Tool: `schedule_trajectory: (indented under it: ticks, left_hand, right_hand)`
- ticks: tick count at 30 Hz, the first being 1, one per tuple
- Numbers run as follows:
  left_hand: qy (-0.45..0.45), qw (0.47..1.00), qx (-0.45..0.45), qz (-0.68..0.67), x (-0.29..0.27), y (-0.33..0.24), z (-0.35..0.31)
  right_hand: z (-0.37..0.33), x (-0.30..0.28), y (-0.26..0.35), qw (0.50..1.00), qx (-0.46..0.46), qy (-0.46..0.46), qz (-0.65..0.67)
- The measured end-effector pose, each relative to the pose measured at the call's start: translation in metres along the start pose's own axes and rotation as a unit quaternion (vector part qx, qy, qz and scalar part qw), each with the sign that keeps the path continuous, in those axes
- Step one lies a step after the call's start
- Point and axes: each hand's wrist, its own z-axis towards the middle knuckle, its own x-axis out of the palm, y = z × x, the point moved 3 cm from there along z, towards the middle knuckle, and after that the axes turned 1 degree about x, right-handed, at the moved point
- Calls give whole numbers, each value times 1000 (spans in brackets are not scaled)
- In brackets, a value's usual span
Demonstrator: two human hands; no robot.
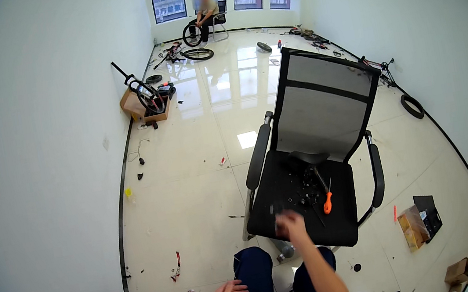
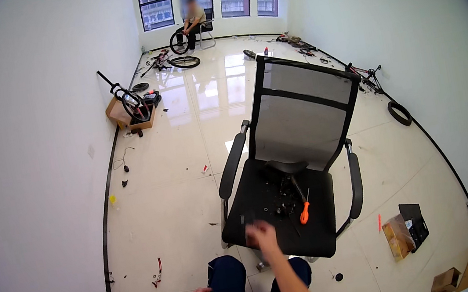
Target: The person sits on a chair and assembles a small mechanical component using a screwdriver and pliers. They insert screws, tighten them, and adjust parts while handling small hardware pieces on the chair seat.
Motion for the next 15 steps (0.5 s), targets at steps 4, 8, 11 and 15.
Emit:
schedule_trajectory:
  ticks: [4, 8, 11, 15]
  left_hand:
    - [107, 990, 2, 91, 32, 16, 15]
    - [165, 959, -17, 228, 67, 31, 10]
    - [140, 968, 25, 208, 76, 34, 11]
    - [126, 979, 66, 145, 85, 19, 12]
  right_hand:
    - [-133, -28, -90, 999, 34, 16, 7]
    - [-193, -25, -106, 998, 32, -19, -54]
    - [-194, -25, -92, 964, -136, -16, -228]
    - [-201, -7, -41, 965, -104, 56, -233]
